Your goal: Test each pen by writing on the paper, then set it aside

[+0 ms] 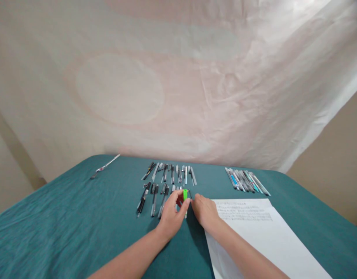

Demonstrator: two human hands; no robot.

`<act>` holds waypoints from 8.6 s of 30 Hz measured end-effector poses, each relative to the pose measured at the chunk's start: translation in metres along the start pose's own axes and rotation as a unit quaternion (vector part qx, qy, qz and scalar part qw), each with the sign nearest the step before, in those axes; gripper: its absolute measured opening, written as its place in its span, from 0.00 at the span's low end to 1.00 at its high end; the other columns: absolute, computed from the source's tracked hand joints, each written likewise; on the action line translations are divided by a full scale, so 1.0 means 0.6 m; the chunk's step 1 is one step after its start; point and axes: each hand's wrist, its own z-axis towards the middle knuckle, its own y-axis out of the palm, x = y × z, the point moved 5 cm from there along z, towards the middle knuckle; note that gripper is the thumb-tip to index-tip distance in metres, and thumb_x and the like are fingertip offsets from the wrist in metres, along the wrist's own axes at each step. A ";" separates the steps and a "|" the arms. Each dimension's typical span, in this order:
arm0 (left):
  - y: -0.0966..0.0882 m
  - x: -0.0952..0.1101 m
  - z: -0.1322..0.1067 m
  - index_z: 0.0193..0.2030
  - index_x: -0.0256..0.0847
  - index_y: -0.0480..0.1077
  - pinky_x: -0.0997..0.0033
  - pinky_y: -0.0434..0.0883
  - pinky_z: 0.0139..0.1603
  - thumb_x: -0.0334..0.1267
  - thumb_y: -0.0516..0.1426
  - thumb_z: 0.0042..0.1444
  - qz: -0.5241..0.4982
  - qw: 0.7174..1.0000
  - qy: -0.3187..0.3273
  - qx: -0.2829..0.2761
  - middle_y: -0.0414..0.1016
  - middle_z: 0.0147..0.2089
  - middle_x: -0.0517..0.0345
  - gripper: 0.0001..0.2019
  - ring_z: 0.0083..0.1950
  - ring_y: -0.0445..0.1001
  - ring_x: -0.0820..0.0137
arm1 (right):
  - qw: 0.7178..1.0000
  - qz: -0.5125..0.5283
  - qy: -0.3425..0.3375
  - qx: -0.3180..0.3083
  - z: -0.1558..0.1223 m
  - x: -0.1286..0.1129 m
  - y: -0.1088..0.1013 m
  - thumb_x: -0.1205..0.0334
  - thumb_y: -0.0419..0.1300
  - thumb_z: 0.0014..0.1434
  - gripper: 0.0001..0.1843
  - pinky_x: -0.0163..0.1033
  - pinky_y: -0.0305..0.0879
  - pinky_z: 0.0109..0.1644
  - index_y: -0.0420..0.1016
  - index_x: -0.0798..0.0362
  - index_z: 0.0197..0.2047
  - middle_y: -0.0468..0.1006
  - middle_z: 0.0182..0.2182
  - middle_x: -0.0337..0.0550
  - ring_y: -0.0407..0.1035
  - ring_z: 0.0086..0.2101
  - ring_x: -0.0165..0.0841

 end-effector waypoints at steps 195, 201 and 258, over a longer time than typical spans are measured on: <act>0.006 0.015 -0.005 0.41 0.38 0.62 0.72 0.61 0.35 0.37 0.48 0.60 0.010 0.996 0.008 -0.084 0.65 0.35 0.56 0.06 0.33 0.63 0.71 | 0.846 0.455 -0.204 -0.187 0.061 -0.007 -0.164 0.55 0.60 0.53 0.16 0.31 0.65 0.26 0.67 0.55 0.42 0.72 0.29 0.38 0.66 0.25 0.25; 0.006 0.022 -0.007 0.40 0.39 0.62 0.72 0.61 0.35 0.37 0.48 0.60 0.023 0.994 0.029 -0.107 0.64 0.34 0.57 0.05 0.33 0.63 0.71 | 0.899 0.377 -0.195 -0.109 0.099 0.002 -0.116 0.56 0.54 0.57 0.12 0.32 0.63 0.25 0.69 0.57 0.37 0.72 0.26 0.39 0.64 0.22 0.26; 0.009 0.008 -0.006 0.40 0.39 0.63 0.74 0.64 0.33 0.39 0.48 0.61 -0.039 0.994 -0.030 -0.102 0.66 0.35 0.56 0.07 0.34 0.65 0.71 | 0.803 0.566 -0.187 0.012 0.070 -0.029 -0.167 0.55 0.60 0.53 0.19 0.39 0.67 0.41 0.65 0.53 0.47 0.74 0.41 0.46 0.70 0.37 0.32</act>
